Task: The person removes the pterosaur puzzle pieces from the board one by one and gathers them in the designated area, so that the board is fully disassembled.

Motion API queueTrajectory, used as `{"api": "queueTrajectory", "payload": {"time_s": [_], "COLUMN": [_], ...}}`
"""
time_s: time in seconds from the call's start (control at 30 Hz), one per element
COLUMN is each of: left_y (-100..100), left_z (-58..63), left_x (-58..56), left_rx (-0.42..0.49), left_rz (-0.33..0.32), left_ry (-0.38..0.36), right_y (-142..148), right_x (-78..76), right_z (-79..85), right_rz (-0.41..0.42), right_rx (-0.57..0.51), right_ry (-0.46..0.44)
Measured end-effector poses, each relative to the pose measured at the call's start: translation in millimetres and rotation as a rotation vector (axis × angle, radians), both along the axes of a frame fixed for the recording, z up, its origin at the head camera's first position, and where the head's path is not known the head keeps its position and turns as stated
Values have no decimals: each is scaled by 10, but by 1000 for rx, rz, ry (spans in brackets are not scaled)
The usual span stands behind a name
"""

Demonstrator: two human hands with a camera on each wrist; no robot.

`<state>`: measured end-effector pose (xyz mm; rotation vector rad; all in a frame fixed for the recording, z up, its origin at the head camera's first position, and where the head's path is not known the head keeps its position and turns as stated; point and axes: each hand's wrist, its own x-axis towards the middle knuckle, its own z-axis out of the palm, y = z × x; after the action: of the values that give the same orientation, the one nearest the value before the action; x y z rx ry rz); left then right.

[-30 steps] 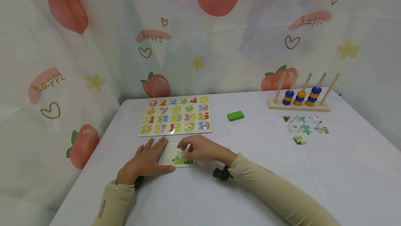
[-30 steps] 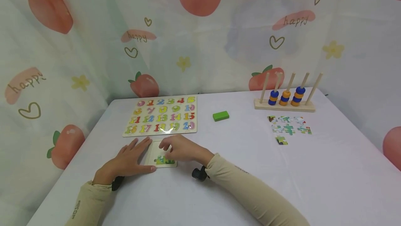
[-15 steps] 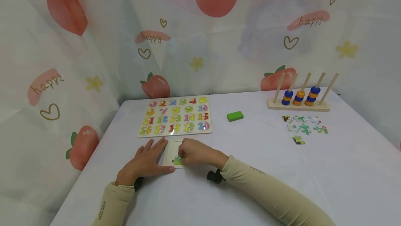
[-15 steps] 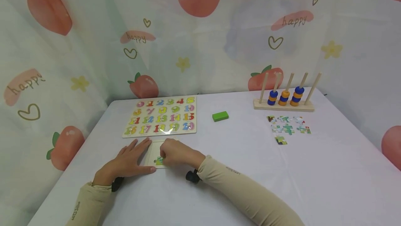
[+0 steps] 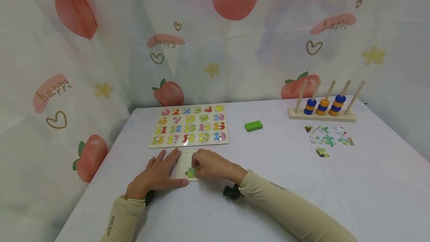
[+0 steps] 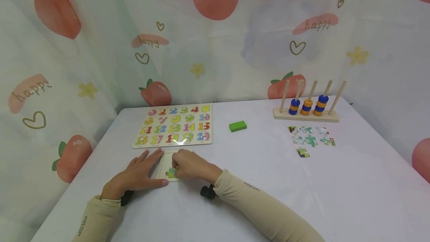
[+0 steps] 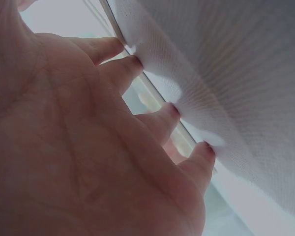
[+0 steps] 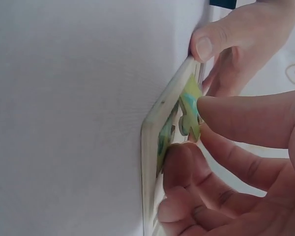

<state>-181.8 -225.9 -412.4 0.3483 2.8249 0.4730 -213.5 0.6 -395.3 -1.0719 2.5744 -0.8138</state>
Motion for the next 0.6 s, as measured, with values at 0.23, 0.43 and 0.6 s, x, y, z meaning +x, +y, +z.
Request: {"api": "queueTrajectory", "payload": {"time_s": [0.23,0.43,0.6], "left_y": [0,17,12], "left_z": [9,6,-7], "left_x": [-8,-26,-17], "left_rx": [10,15,10], "left_rz": [1,-1,25], "left_ry": [-12,-7,-24], "right_y": [19,53,38], "right_x": [-19,-47,-34], "right_z": [-43,-130,-145], "right_rz": [25,32,18], "right_rx": [-84,-163,-236], "right_ry": [-28,-48,-74]}}
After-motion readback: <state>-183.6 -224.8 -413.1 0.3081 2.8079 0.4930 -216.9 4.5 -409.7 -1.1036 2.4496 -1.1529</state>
